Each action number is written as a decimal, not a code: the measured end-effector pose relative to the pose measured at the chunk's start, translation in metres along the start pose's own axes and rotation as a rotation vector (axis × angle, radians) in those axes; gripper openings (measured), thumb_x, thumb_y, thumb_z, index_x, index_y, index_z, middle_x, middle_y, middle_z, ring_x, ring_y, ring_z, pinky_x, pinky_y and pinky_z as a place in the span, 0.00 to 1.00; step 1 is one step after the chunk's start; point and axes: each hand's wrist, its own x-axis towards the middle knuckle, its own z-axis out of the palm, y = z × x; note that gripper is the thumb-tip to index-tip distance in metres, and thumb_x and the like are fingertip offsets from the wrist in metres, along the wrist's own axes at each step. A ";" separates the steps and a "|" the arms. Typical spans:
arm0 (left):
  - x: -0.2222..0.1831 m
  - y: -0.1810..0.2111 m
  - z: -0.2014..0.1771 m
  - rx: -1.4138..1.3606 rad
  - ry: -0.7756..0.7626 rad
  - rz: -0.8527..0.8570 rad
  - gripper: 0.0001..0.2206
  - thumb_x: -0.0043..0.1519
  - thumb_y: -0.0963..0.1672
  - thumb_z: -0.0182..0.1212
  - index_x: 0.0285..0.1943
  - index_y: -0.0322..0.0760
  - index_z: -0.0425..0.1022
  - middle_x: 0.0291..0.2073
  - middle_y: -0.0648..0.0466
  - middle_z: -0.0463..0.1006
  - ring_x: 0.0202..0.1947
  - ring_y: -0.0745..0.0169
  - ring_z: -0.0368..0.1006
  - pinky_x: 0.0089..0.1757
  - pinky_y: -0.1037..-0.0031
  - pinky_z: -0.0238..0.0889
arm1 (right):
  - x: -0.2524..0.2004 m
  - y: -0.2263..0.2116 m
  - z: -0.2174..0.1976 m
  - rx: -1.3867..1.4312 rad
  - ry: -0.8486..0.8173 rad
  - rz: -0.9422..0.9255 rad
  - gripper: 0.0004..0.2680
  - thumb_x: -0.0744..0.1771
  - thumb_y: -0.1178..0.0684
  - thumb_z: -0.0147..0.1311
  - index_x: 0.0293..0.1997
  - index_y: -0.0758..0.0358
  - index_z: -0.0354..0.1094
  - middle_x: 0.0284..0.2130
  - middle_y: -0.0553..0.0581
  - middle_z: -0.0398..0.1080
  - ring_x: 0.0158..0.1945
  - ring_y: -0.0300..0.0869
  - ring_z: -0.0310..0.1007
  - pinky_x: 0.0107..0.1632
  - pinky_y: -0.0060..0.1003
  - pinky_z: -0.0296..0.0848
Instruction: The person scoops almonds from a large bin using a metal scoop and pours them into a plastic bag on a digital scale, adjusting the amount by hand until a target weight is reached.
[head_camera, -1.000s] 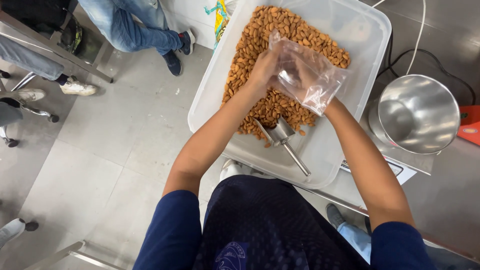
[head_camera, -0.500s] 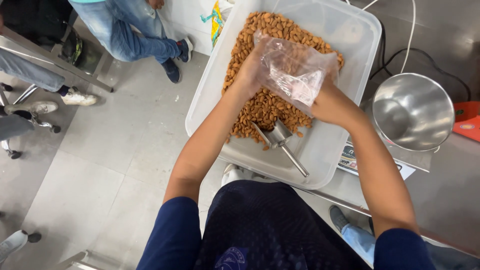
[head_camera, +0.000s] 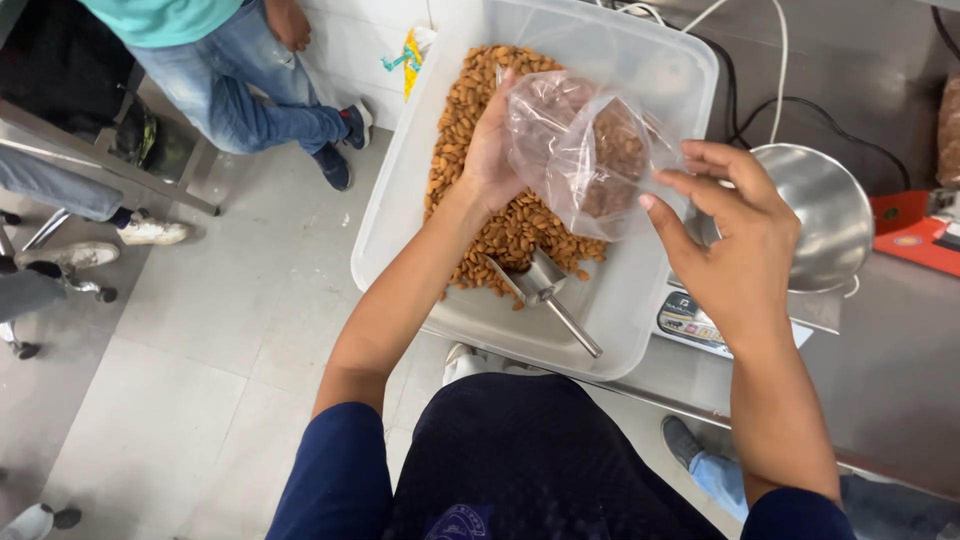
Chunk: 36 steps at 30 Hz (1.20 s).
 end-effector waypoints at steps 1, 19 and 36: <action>0.004 -0.003 0.005 0.001 -0.005 -0.009 0.34 0.70 0.62 0.43 0.73 0.36 0.66 0.67 0.43 0.72 0.68 0.43 0.67 0.68 0.44 0.58 | 0.001 -0.003 -0.008 -0.005 0.006 0.007 0.07 0.67 0.59 0.71 0.48 0.61 0.79 0.54 0.59 0.73 0.51 0.44 0.77 0.53 0.37 0.76; 0.123 -0.183 0.055 0.147 0.129 -0.305 0.52 0.56 0.68 0.47 0.81 0.34 0.42 0.74 0.31 0.57 0.74 0.37 0.53 0.66 0.37 0.37 | -0.029 0.221 -0.192 -0.259 -0.110 0.242 0.12 0.67 0.68 0.58 0.57 0.68 0.74 0.48 0.59 0.69 0.46 0.42 0.71 0.49 0.35 0.76; 0.111 -0.179 0.155 1.496 0.144 0.445 0.24 0.59 0.54 0.68 0.57 0.39 0.75 0.47 0.47 0.76 0.49 0.47 0.76 0.50 0.61 0.69 | -0.022 0.239 -0.136 -0.438 -0.438 0.111 0.14 0.60 0.63 0.63 0.50 0.63 0.79 0.41 0.64 0.77 0.44 0.55 0.78 0.52 0.46 0.75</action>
